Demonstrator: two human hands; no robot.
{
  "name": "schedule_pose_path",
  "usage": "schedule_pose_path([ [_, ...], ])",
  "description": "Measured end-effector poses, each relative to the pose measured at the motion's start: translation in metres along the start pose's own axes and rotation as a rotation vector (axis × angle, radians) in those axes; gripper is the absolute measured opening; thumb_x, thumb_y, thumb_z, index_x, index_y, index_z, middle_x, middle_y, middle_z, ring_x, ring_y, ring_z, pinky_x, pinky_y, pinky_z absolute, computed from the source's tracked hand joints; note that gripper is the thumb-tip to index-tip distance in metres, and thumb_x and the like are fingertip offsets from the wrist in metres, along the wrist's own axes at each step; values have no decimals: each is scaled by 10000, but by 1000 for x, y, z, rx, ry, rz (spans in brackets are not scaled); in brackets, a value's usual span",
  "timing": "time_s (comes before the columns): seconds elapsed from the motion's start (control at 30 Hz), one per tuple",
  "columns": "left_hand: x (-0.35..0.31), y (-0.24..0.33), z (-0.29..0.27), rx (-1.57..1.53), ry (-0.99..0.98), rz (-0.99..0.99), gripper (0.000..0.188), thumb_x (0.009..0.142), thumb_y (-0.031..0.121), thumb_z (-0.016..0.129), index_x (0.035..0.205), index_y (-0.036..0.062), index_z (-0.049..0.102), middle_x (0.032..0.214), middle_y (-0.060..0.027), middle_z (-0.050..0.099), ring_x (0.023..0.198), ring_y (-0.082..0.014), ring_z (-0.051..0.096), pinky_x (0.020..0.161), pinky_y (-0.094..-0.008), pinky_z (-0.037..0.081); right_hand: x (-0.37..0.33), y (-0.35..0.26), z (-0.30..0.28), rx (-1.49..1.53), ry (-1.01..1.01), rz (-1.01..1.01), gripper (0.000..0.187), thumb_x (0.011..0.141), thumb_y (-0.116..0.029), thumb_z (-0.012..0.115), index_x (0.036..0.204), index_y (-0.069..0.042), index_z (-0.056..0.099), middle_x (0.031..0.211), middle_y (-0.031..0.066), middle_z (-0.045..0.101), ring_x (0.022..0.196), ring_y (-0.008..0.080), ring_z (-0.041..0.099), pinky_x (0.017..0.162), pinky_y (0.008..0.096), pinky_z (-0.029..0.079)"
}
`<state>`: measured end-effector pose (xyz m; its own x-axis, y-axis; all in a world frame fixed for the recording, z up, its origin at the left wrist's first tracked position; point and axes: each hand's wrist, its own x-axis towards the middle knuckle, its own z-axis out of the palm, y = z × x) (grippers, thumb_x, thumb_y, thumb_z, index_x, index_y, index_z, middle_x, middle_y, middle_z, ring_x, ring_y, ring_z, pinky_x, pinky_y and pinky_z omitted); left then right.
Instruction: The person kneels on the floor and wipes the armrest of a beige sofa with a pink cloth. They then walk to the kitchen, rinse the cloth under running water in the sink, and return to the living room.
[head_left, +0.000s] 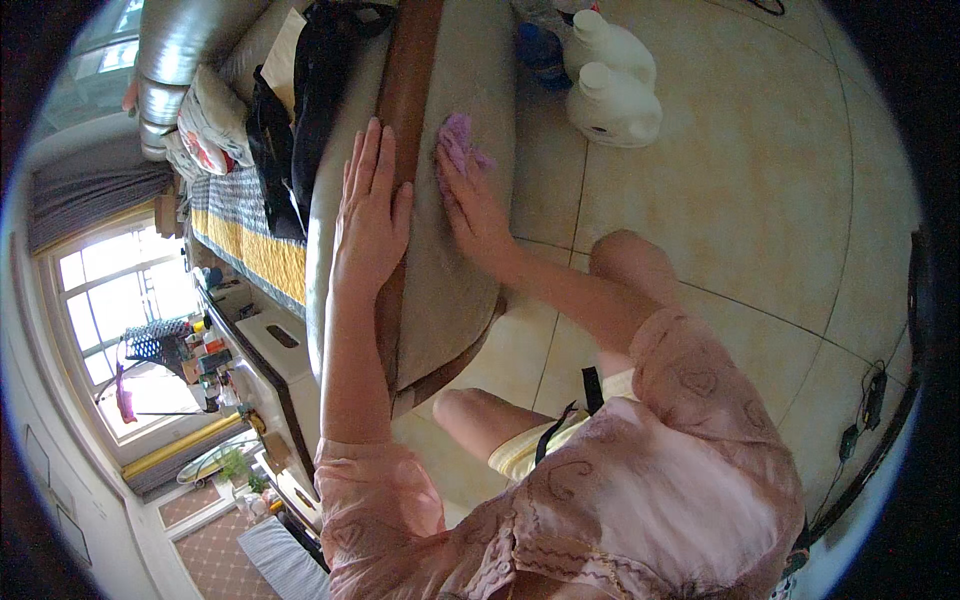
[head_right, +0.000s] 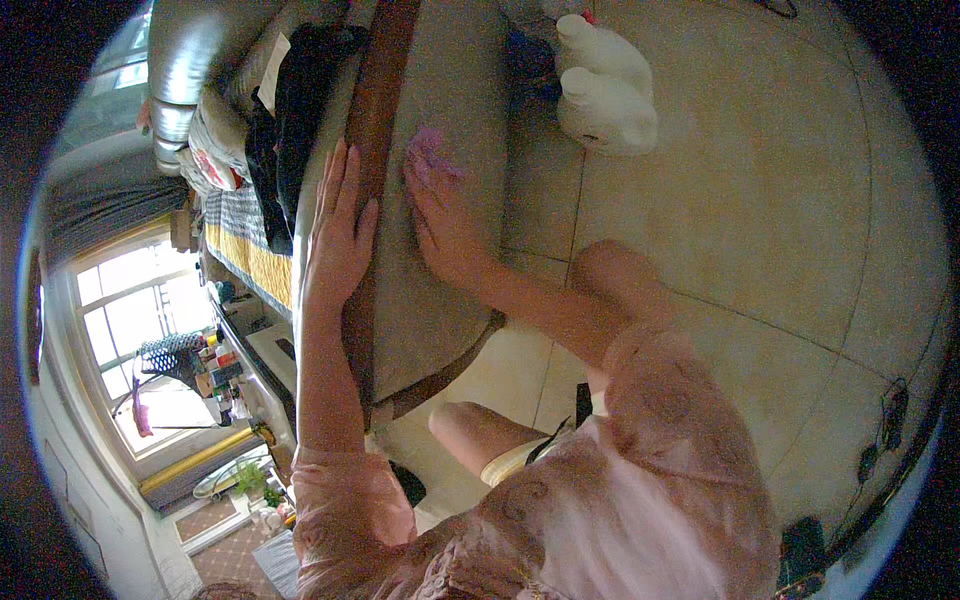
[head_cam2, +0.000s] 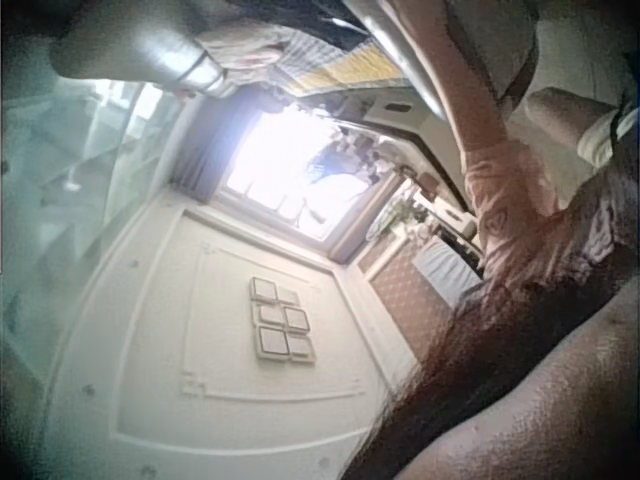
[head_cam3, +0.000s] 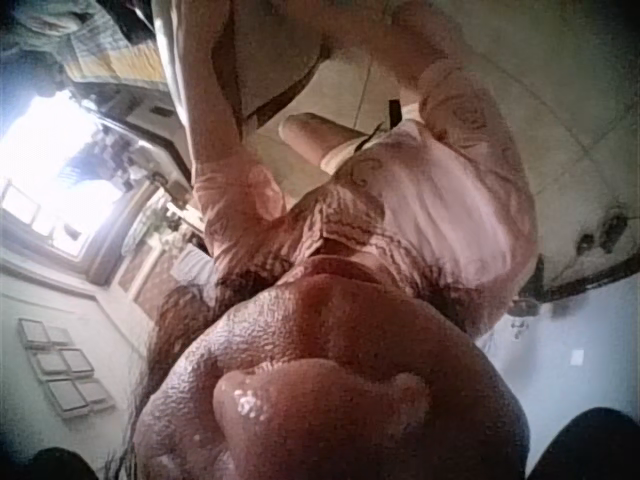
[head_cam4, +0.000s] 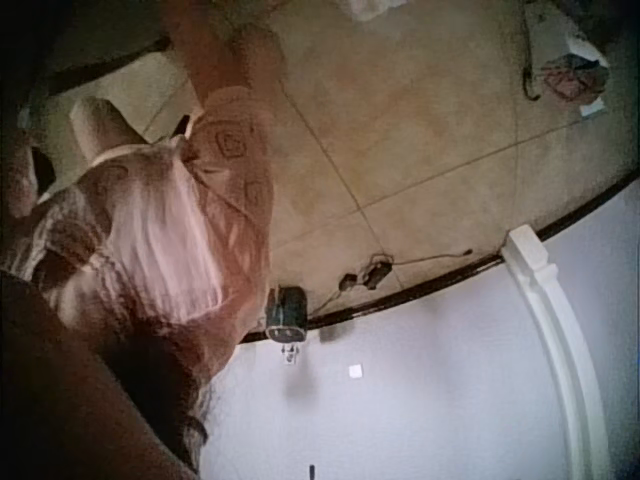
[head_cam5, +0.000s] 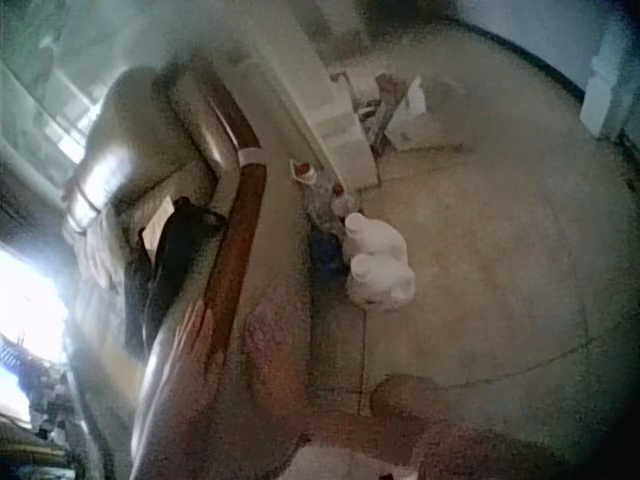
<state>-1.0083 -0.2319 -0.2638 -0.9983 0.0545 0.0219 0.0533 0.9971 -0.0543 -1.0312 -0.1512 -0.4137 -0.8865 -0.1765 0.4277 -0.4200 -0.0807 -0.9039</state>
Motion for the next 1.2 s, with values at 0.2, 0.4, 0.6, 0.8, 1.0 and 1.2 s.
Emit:
schedule_pose_path([
  [0.2,4,0,1,20,10,36,580,878,144,481,1403,112,237,1465,-104,195,1343,-314,192,1085,-401,217,60,30,-13,24,57,-204,560,845,56,363,1382,-71,273,1415,186,274,1322,354,225,1096,399,158],
  [0.4,2,2,2,34,-1,27,610,864,140,495,1408,106,220,1470,-109,175,1343,-319,189,1090,-413,203,41,53,-19,-89,77,73,574,818,51,404,1366,-92,317,1374,198,338,1305,365,255,1093,408,178],
  [0.6,0,-2,2,-47,15,13,617,840,98,509,1397,86,245,1457,-119,207,1349,-289,190,1100,-425,168,50,4,-14,-221,4,-262,578,813,40,408,1368,-89,311,1394,202,299,1298,375,262,1093,434,173],
  [0.8,6,2,-1,-32,3,52,613,858,112,475,1409,95,208,1467,-131,167,1345,-315,179,1097,-397,188,96,43,-15,-168,76,-104,602,799,44,397,1379,-64,279,1435,192,214,1338,341,187,1095,478,119],
  [1.0,-3,-3,0,-7,-14,8,603,865,115,462,1405,65,200,1465,-139,166,1348,-318,167,1101,-411,164,40,-5,-1,-255,-12,-211,589,787,48,388,1362,-22,282,1431,202,228,1334,383,175,1089,514,94],
  [1.2,7,1,4,-44,27,82,594,876,130,455,1407,73,195,1461,-141,176,1349,-316,167,1098,-419,169,67,21,-18,-235,-21,-116,622,786,83,362,1387,-16,233,1447,213,167,1344,360,161,1091,470,118],
])
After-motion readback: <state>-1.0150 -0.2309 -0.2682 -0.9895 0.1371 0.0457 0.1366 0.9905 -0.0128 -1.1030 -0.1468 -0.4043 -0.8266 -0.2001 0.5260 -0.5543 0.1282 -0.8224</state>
